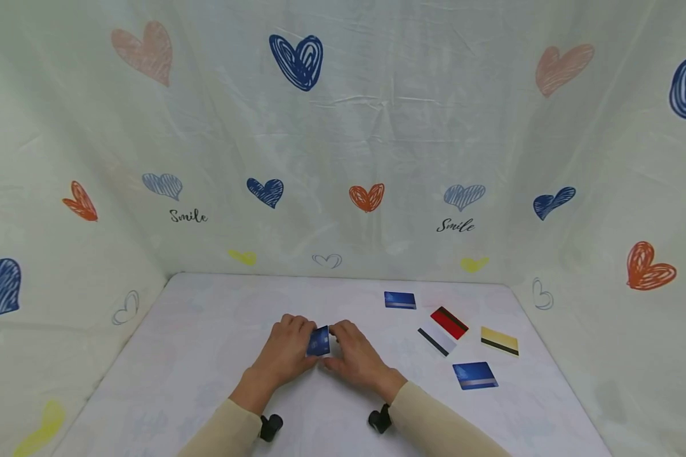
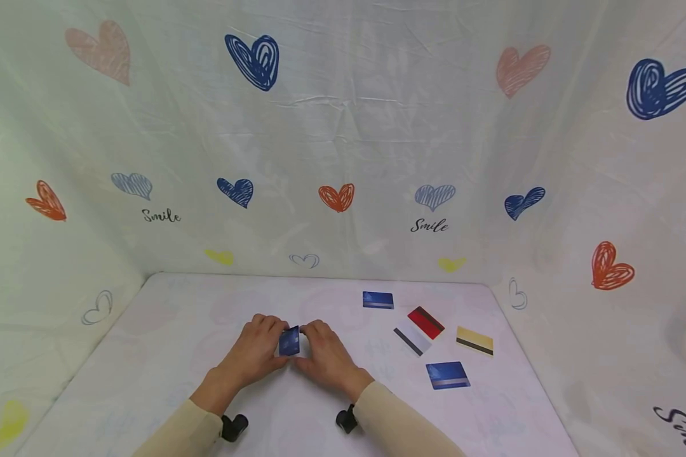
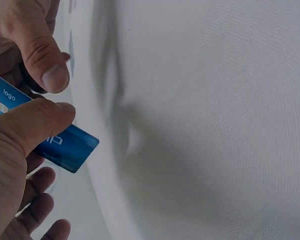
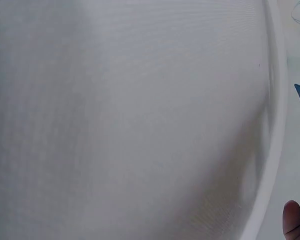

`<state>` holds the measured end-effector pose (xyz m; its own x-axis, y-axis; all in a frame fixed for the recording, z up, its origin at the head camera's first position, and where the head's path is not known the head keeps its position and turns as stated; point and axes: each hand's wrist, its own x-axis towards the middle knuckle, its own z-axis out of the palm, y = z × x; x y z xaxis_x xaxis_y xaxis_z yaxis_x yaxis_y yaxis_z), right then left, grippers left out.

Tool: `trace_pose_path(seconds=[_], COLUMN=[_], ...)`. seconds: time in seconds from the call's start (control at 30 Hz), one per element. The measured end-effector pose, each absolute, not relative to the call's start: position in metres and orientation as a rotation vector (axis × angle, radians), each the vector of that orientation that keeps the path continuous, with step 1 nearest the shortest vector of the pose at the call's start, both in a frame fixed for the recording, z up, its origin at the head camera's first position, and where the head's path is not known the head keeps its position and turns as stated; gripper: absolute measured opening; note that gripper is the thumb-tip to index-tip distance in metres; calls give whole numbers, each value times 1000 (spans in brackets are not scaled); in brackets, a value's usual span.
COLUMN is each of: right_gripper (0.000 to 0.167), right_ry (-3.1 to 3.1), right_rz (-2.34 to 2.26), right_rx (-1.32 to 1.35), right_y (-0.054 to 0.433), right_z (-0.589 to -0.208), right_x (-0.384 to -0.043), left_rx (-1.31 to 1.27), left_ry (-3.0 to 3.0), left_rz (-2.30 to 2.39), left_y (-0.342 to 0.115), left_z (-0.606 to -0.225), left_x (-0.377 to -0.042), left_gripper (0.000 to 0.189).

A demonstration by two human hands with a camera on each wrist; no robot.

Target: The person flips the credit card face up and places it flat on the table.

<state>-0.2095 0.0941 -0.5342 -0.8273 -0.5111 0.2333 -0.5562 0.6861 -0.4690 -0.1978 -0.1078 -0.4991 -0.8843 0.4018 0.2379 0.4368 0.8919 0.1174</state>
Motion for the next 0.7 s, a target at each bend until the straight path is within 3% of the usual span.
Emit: trace_pose_path(seconds=[0.33, 0.7], right_gripper=[65, 65], right_ry=[-2701, -2606], right_rz=[609, 271], right_rx=[899, 894], right_y=[94, 93], right_z=[-525, -524], right_x=[-206, -208], left_rx=[-577, -561], left_ry=[-2879, -2875], left_rz=[-185, -179], left_y=[-111, -110], left_z=[-505, -506], left_x=[-199, -197], left_gripper=[65, 65])
